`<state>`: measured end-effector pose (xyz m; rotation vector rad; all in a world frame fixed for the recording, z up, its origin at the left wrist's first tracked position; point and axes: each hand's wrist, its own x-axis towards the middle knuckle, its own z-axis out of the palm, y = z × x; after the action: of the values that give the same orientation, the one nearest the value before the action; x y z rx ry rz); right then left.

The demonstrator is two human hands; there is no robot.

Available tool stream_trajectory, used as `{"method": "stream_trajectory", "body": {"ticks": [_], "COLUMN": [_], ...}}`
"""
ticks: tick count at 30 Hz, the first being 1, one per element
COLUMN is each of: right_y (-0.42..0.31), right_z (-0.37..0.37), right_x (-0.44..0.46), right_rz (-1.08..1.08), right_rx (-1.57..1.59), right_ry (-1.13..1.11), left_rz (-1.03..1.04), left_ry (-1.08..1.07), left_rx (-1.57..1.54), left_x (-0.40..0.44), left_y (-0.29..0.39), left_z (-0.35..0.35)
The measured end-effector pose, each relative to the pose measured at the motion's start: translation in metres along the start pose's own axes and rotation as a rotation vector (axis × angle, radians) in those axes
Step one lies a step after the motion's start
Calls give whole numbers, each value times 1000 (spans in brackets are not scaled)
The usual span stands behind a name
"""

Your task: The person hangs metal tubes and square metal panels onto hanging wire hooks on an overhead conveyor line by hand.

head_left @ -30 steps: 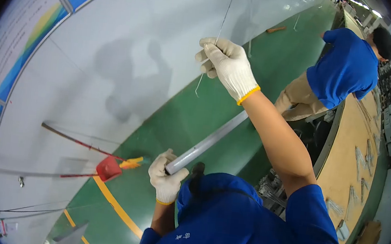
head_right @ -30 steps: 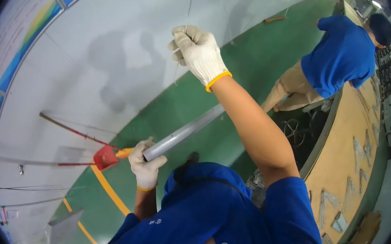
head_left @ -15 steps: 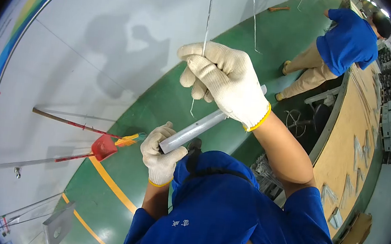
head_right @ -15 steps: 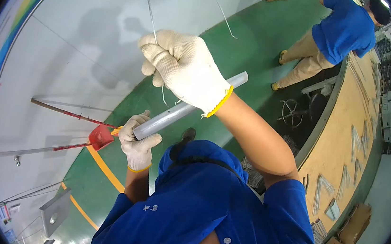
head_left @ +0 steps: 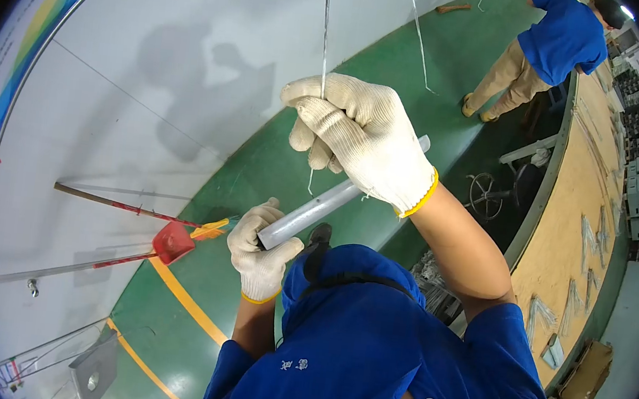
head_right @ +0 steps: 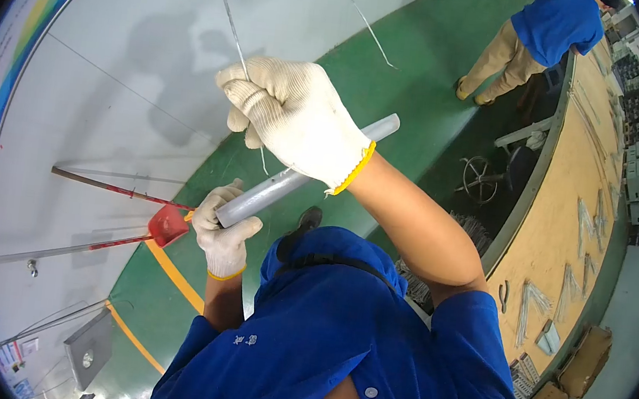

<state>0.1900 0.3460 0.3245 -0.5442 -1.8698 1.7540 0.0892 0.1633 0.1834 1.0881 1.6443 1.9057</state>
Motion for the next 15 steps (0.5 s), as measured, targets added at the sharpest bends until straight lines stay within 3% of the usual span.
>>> {"method": "stream_trajectory", "body": {"ticks": [15], "right_y": [-1], "right_z": [-3], "right_x": [7], "right_rz": [22], "right_rx": [27], "right_ry": [-10], "left_rz": [2], "left_ry": [-37], "left_rx": [48], "left_x": [8], "left_y": [2], "left_z": [-2]}}
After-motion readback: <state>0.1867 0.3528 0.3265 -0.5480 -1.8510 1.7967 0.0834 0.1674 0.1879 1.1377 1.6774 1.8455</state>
